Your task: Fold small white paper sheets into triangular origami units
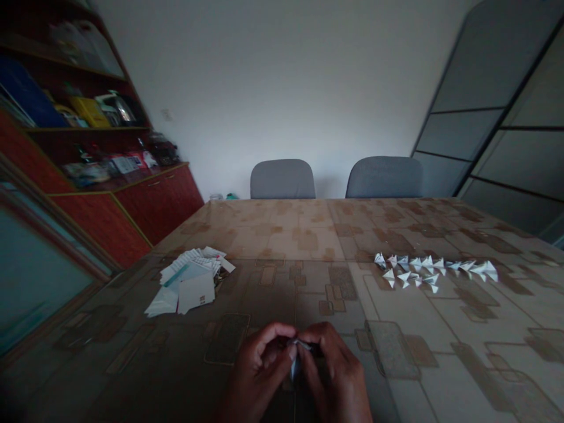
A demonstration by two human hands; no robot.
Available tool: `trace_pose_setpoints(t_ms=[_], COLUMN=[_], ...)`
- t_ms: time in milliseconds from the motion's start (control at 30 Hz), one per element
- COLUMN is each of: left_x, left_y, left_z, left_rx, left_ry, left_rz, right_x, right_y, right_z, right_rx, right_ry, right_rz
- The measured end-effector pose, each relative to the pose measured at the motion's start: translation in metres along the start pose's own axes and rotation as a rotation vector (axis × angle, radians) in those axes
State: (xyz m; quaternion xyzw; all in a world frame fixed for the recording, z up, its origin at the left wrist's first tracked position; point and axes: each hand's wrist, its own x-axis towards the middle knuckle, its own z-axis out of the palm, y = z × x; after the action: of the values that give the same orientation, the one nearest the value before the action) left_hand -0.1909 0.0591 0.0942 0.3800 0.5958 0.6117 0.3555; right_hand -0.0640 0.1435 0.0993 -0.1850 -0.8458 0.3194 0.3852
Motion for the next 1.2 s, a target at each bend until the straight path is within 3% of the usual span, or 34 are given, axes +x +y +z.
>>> trace_pose_setpoints(t_ms=[633,1067,1200], left_x=[0.0032,0.0013,0.0014], left_y=[-0.0024,0.0036,0.0028], left_z=[0.003,0.0031,0.0025], left_rx=[-0.116,-0.089,-0.077], left_ry=[-0.013,0.049,0.063], left_rz=[-0.045,0.051,0.06], right_x=[0.002,0.0042,0.0043], right_y=[-0.002,-0.003,-0.002], right_z=[0.0025,-0.0031,-0.0013], right_rx=[-0.067,-0.084,-0.077], right_ry=[0.018,-0.084,-0.045], right_rz=[-0.109,-0.19,-0.166])
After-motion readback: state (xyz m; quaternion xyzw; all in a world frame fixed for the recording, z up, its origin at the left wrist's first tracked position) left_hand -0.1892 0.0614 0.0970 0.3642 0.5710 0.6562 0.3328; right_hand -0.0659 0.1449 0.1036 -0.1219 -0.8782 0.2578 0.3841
